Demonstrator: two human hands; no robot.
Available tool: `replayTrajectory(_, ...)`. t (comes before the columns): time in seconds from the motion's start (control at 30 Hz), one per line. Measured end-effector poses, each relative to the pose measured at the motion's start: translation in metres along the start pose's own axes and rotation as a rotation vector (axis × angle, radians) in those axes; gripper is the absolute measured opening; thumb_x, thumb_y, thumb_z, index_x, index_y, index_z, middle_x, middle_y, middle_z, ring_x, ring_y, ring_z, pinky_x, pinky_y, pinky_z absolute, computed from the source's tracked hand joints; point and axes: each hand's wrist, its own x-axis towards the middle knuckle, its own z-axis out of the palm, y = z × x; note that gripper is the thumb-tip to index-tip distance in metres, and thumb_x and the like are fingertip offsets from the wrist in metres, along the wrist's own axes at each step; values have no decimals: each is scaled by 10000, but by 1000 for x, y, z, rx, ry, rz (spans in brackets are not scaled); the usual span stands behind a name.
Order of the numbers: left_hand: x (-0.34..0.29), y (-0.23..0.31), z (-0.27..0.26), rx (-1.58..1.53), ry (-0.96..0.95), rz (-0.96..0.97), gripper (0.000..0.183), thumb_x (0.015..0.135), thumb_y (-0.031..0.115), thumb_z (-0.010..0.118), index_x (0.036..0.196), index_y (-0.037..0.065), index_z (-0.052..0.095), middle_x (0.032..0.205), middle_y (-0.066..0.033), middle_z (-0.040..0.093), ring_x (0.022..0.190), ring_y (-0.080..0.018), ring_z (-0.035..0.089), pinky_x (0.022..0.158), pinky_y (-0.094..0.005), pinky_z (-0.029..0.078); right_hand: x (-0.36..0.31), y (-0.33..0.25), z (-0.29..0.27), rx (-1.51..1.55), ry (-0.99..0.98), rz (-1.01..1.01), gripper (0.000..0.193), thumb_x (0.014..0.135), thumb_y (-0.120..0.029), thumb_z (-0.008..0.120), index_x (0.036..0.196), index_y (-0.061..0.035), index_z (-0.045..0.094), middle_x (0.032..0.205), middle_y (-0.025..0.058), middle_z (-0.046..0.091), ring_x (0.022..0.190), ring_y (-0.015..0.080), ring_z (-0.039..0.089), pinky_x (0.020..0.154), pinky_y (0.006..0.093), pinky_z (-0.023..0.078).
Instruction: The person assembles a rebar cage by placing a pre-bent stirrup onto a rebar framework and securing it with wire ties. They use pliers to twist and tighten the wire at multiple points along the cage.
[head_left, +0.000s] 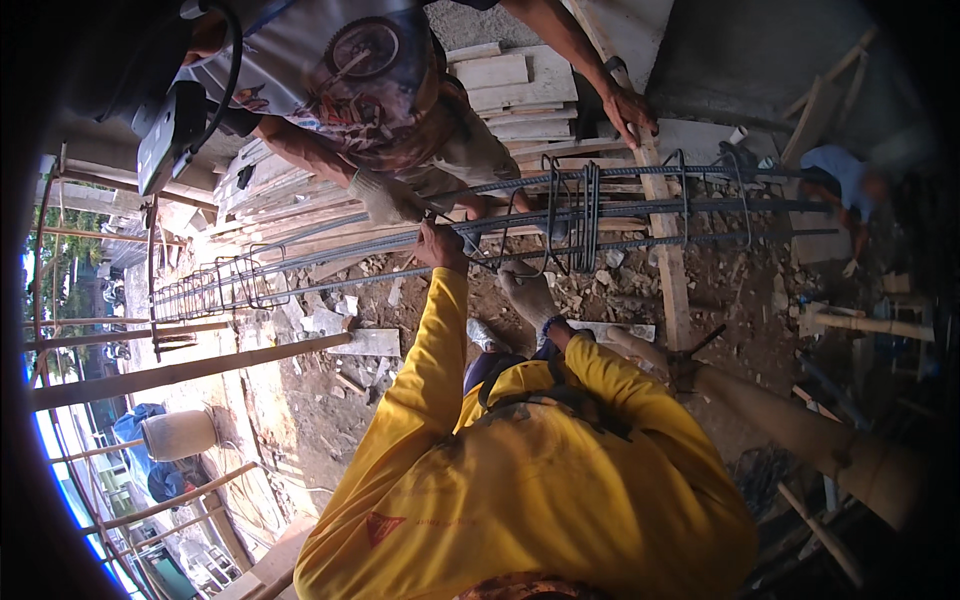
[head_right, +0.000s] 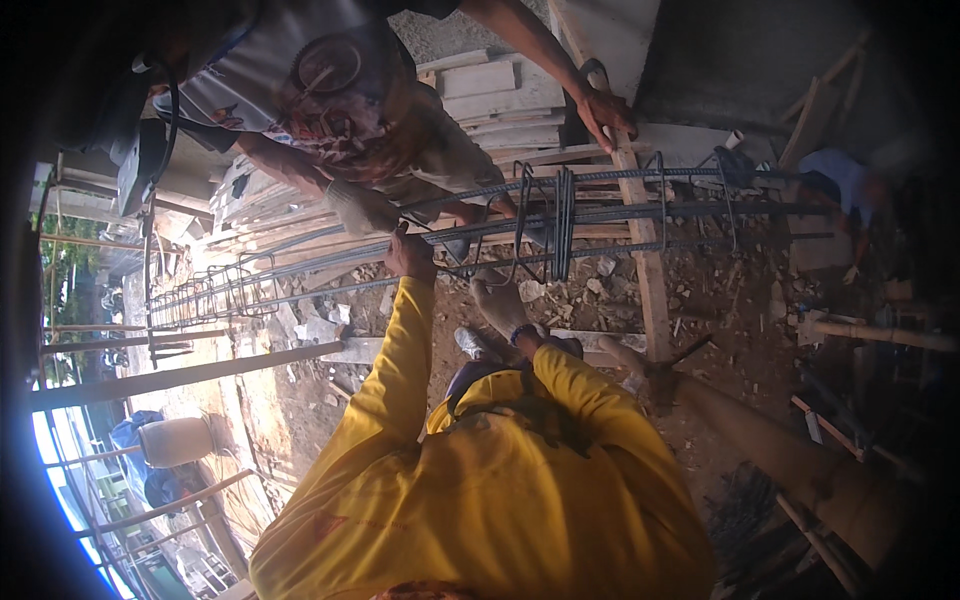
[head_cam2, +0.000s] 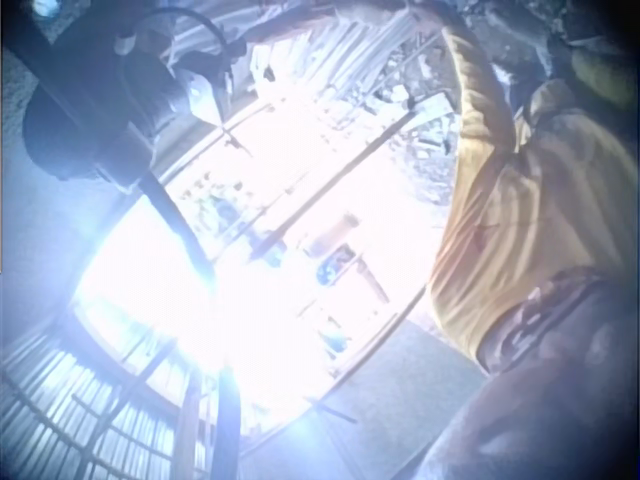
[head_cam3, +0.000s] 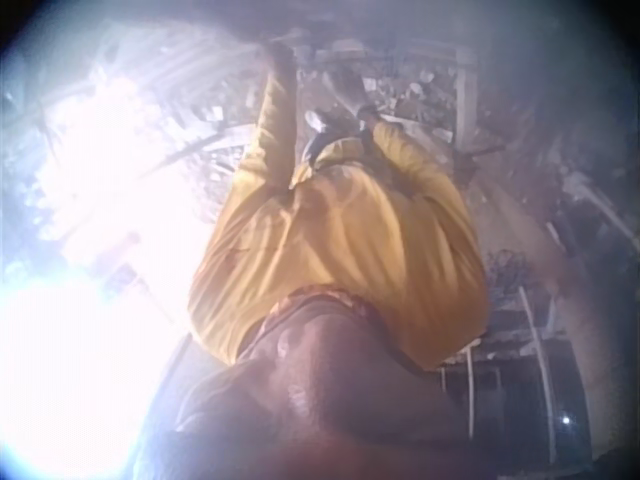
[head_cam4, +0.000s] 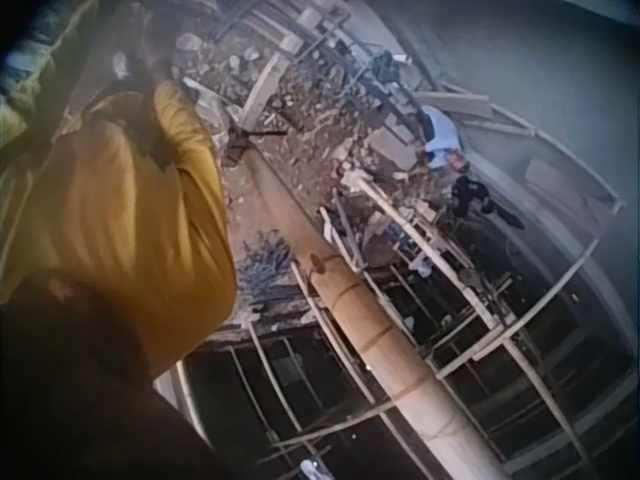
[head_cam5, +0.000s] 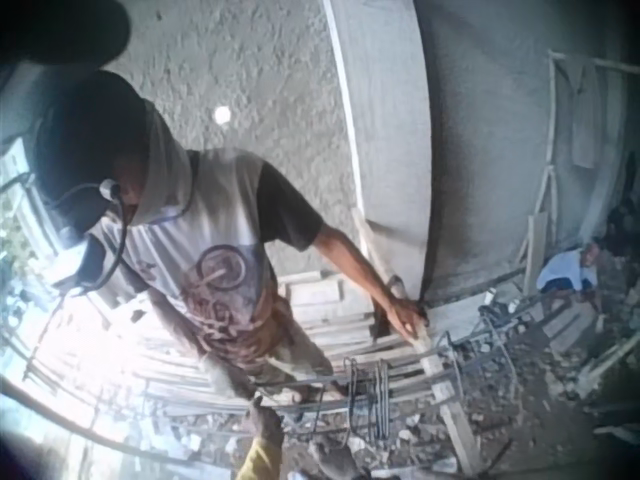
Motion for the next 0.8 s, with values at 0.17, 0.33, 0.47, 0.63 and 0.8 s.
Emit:
replayTrajectory(0.17, 6, 7, 12, -121, -9, 95, 124, 934, 133, 622, 1025, 52, 641, 804, -33, 629, 690, -171, 602, 604, -288, 473, -7, -18, -22, -202, -112, -134, 113, 1014, -123, 619, 958, -33, 657, 857, 36, 690, 790, 130, 681, 694, 295, 539)
replayTrajectory(0.33, -2, 17, 18, -387, 182, -121, 99, 984, 138, 610, 975, 44, 640, 740, -14, 611, 629, -119, 580, 546, -289, 453, -8, -28, -36, -96, -234, -67, 127, 999, -124, 624, 934, -23, 666, 874, 64, 703, 810, 163, 695, 720, 323, 551)
replayTrajectory(0.47, 7, -2, 22, 191, 230, 364, 195, 989, 198, 638, 892, 31, 663, 673, -9, 583, 548, -127, 531, 480, -315, 393, -16, -37, -51, 82, -276, 165, 119, 962, -129, 638, 934, -19, 674, 908, 109, 715, 828, 214, 705, 738, 372, 530)
replayTrajectory(0.63, 10, 19, -3, -180, 59, -10, 294, 966, 256, 636, 966, -24, 724, 645, -6, 544, 512, -110, 436, 471, -318, 337, -21, -34, -45, 81, -100, 195, 149, 939, -162, 689, 969, -17, 703, 964, 119, 747, 890, 222, 727, 822, 334, 558)
replayTrajectory(0.8, 15, 59, -78, 118, -80, -34, 354, 968, 294, 612, 1024, -24, 757, 620, 11, 529, 515, -86, 421, 468, -291, 325, -26, -43, -48, -271, 56, 15, 158, 963, -171, 673, 1026, -27, 681, 957, 139, 734, 912, 284, 723, 836, 365, 550)
